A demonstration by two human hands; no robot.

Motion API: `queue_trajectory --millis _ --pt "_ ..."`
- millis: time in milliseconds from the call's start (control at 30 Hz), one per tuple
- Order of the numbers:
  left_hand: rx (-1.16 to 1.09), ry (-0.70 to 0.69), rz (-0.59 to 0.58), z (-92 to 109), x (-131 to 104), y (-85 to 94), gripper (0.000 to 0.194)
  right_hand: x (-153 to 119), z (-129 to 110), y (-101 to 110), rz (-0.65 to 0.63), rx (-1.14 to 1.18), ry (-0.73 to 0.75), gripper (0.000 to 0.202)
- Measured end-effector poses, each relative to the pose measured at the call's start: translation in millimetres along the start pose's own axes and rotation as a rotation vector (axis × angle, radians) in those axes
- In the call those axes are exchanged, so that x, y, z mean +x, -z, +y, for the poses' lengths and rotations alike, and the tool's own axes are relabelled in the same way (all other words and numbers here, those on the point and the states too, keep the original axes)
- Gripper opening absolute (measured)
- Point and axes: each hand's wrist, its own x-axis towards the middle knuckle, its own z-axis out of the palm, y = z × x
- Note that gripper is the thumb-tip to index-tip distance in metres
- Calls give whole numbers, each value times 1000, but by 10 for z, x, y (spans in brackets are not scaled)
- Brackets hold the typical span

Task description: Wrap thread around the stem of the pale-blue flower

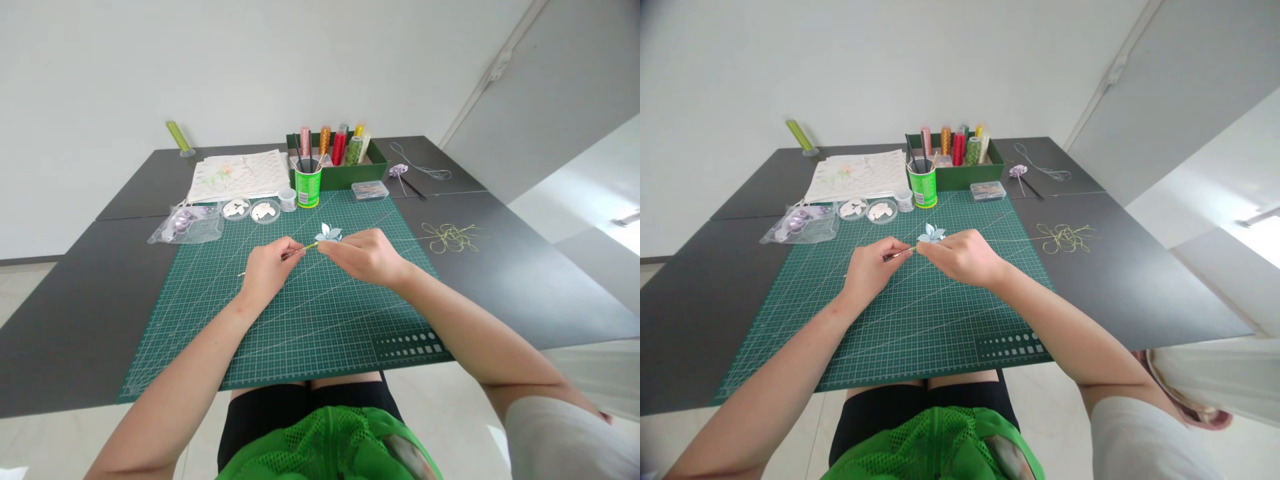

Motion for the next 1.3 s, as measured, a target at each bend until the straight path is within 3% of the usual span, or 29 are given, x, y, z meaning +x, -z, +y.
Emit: queue_trajectory --millis 600,1300 --pt "-73 -104 -267 76 -92 -69 7 -30 130 33 -52 97 -163 35" --pt "-122 -131 -362 136 -146 -81 9 -27 309 -58 -153 328 -334 36"
